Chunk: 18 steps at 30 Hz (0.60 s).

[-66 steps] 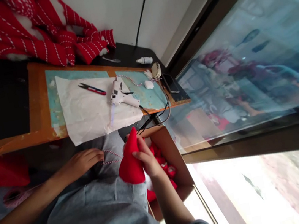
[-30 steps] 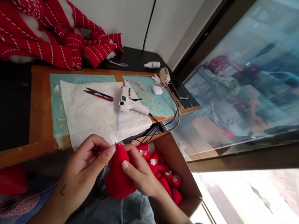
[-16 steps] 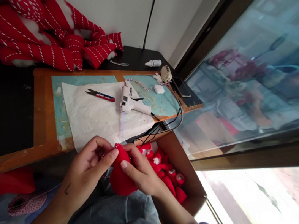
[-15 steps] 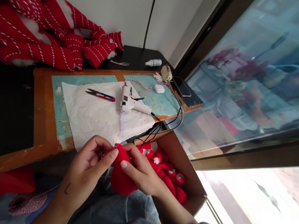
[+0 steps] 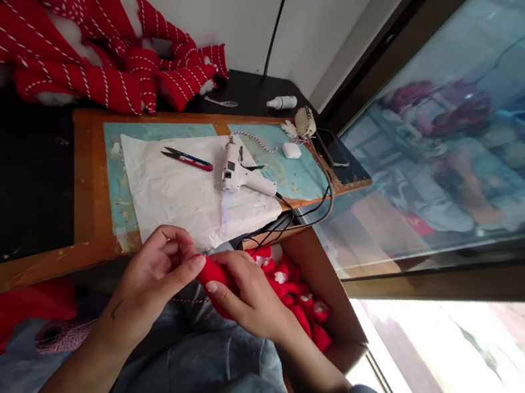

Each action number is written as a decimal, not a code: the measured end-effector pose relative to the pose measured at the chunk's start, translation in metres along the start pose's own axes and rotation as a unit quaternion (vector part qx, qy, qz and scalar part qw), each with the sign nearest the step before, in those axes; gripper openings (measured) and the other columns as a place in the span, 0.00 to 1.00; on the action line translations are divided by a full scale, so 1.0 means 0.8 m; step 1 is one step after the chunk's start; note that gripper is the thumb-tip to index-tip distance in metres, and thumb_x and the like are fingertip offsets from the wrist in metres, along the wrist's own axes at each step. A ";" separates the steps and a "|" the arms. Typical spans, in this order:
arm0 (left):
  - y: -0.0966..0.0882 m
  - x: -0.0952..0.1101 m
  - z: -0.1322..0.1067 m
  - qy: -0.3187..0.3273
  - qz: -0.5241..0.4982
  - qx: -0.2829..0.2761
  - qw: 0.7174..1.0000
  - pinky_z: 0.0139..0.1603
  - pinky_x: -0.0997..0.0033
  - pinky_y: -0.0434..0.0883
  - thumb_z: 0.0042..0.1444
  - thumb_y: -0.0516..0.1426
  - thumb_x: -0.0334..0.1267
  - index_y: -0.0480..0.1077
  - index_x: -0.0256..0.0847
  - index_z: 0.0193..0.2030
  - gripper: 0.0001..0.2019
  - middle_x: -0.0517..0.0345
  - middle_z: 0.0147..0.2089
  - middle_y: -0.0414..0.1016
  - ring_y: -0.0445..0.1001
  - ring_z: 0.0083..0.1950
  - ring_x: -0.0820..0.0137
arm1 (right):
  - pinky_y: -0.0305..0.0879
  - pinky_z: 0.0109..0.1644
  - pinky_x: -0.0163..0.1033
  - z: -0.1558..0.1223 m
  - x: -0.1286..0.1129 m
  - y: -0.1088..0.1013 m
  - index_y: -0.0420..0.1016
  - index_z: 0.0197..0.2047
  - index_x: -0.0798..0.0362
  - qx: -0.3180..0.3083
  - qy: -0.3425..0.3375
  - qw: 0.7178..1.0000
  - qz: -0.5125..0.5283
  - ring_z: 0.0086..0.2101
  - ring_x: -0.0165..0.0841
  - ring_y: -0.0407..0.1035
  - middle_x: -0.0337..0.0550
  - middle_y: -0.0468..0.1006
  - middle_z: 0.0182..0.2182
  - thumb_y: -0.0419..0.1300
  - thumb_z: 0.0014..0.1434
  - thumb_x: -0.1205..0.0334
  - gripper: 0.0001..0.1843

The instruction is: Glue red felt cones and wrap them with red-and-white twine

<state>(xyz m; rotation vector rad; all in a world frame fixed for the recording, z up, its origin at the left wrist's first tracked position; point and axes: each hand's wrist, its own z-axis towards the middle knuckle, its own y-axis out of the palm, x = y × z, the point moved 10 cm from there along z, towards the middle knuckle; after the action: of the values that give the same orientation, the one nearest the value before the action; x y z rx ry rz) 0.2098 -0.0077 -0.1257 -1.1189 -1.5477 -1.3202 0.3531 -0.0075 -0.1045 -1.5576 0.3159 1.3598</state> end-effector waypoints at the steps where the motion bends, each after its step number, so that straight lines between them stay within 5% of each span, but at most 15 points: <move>1: -0.002 0.000 0.000 0.003 -0.002 -0.006 1.000 0.33 0.73 0.71 0.55 0.72 0.54 0.72 0.46 0.43 0.20 0.61 0.36 0.72 0.68 0.35 0.69 | 0.68 0.61 0.53 0.000 0.001 0.001 0.75 0.59 0.47 -0.002 0.006 1.000 -0.004 0.51 0.44 0.77 0.49 0.84 0.52 0.58 0.76 0.51 0.14; 5: -0.007 -0.006 -0.005 0.012 0.007 -0.021 1.000 0.34 0.72 0.71 0.61 0.67 0.57 0.72 0.46 0.48 0.20 0.59 0.39 0.72 0.69 0.36 0.69 | 0.70 0.60 0.53 -0.001 0.005 0.007 0.75 0.60 0.48 -0.013 0.020 1.000 -0.007 0.51 0.44 0.76 0.51 0.83 0.53 0.56 0.77 0.49 0.17; 11: -0.022 -0.015 -0.005 0.031 0.115 0.028 0.993 0.40 0.69 0.74 0.60 0.69 0.52 0.69 0.49 0.50 0.20 0.62 0.37 0.70 0.72 0.39 0.66 | 0.70 0.59 0.52 -0.001 -0.001 0.012 0.76 0.60 0.47 -0.024 -0.005 1.000 -0.020 0.50 0.43 0.76 0.48 0.83 0.50 0.52 0.79 0.52 0.16; 18: -0.009 -0.011 -0.012 0.009 0.101 -0.030 0.994 0.40 0.68 0.71 0.62 0.66 0.55 0.70 0.48 0.55 0.21 0.59 0.40 0.70 0.71 0.40 0.64 | 0.69 0.59 0.54 -0.003 -0.003 0.008 0.74 0.62 0.46 -0.027 0.004 0.999 -0.037 0.52 0.46 0.77 0.49 0.84 0.54 0.53 0.78 0.50 0.17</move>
<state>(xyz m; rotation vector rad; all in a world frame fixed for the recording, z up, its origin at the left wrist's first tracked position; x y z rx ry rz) 0.2056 -0.0186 -0.1347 -1.2619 -1.3505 -1.2442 0.3489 -0.0131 -0.1058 -1.6045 0.2262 1.3151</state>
